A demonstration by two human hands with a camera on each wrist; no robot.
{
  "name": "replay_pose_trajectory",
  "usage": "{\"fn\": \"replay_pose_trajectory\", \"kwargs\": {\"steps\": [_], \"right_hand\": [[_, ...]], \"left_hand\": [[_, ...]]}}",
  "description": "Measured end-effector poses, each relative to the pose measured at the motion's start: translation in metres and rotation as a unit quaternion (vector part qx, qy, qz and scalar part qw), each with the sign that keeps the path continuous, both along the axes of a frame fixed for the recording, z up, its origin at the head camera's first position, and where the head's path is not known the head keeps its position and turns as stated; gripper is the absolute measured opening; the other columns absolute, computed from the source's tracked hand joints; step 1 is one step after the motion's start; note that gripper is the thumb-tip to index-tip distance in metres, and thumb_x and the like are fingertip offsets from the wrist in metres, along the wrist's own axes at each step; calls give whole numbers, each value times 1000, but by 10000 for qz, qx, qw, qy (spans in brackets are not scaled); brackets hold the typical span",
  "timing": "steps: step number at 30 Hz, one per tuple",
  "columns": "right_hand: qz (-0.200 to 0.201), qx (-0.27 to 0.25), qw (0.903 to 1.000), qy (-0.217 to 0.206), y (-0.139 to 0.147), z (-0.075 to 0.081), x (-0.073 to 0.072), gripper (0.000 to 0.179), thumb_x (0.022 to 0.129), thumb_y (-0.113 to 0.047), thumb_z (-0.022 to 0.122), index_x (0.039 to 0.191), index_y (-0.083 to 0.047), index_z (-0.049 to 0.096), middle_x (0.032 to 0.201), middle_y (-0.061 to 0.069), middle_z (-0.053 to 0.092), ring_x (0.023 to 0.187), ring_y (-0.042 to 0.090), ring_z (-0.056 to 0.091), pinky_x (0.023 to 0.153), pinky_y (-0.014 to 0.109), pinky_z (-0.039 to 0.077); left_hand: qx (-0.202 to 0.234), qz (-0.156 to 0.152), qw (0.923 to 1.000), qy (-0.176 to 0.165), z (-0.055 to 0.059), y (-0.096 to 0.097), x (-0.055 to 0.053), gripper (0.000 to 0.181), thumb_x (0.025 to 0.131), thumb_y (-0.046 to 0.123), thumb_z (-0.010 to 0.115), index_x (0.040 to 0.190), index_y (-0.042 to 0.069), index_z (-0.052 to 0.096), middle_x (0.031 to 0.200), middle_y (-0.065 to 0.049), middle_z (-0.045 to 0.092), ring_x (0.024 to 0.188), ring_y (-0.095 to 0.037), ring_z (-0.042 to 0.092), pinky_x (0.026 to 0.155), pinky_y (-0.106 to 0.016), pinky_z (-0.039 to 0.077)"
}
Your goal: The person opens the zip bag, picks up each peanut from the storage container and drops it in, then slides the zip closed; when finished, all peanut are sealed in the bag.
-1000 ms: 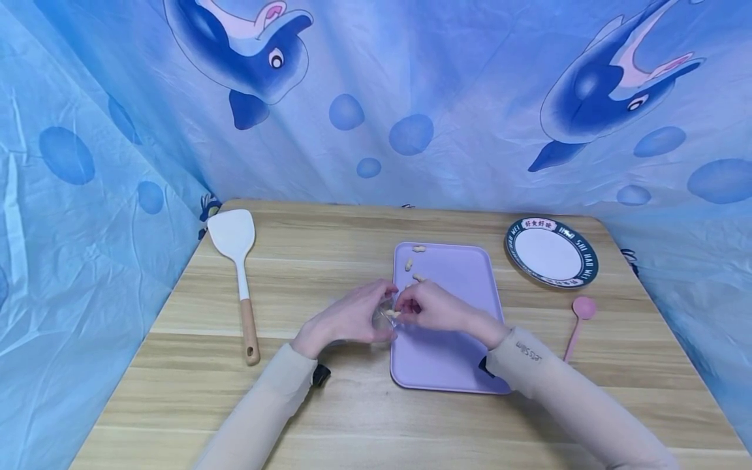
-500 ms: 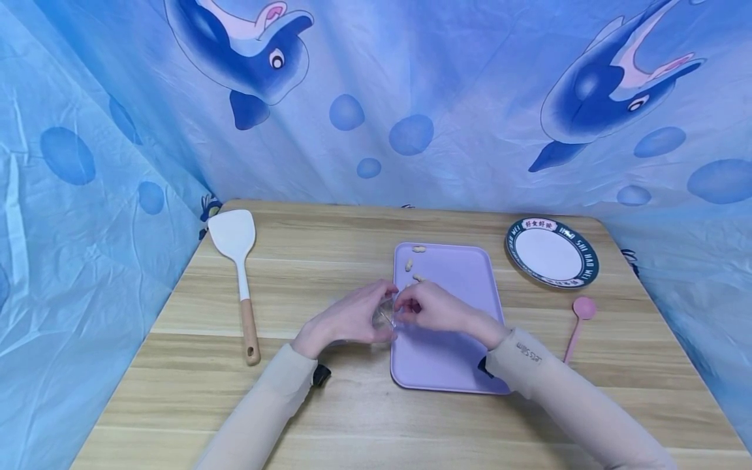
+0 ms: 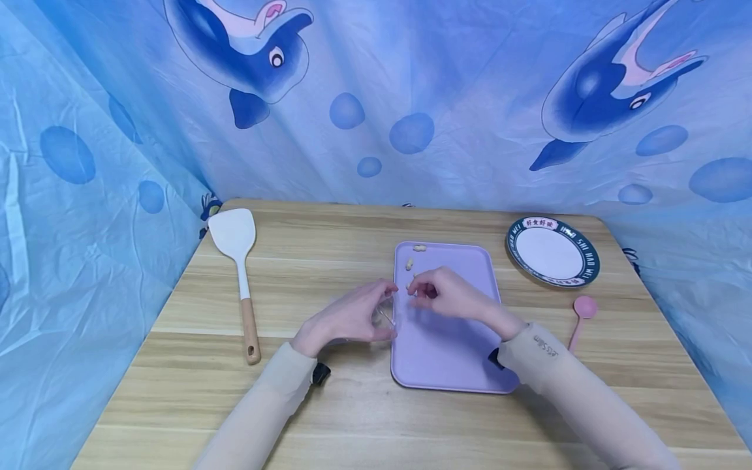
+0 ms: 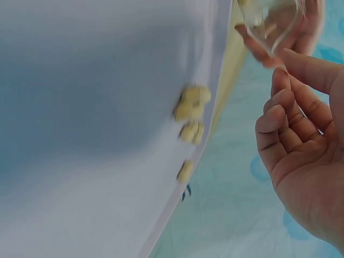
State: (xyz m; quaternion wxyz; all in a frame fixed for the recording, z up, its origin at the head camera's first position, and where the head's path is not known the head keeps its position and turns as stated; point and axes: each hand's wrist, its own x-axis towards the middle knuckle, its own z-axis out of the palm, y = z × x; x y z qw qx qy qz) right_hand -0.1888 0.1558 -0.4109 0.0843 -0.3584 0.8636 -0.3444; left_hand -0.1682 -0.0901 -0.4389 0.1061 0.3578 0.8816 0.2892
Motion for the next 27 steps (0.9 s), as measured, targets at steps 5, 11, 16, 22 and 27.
{"fn": "replay_pose_trajectory", "kwargs": {"steps": [5,11,16,22,27], "right_hand": [[-358,-124,9993,3,16,3,-11,10,85,-4,77,94,-2,74,73,-6,62,64,10,53,58,24,45],[-567,-228,9978,237,32,2,-20,9,83,1,77,91,1,73,71,-4,60,64,11,53,59,24,45],[-597,-224,9978,170,40,-1,-25,9,83,2,76,91,1,73,72,-1,61,66,13,55,60,24,47],[-646,-38,9979,64,48,-13,-32,11,84,1,76,93,3,72,75,-1,64,68,14,58,62,24,50],[-579,69,9982,-123,50,-23,-34,13,84,-3,77,95,2,72,77,0,65,72,14,59,66,25,51]], "left_hand": [[24,-23,10000,-5,1,-1,-1,82,78,37,82,143,5,43,138,-12,55,126,-21,52,108,-34,40],[78,-51,10000,-17,2,-2,-2,81,78,36,80,143,5,43,139,-11,54,127,-21,51,109,-33,39],[73,-56,10000,-24,3,-2,-2,80,78,37,80,142,5,43,138,-11,55,126,-20,51,109,-33,39],[63,2,9999,-80,4,-2,-1,82,77,38,81,143,6,43,139,-11,54,127,-19,50,109,-32,38],[23,7,10000,-12,2,-2,-2,84,77,39,81,143,6,43,139,-11,55,127,-19,51,109,-31,38]]}}
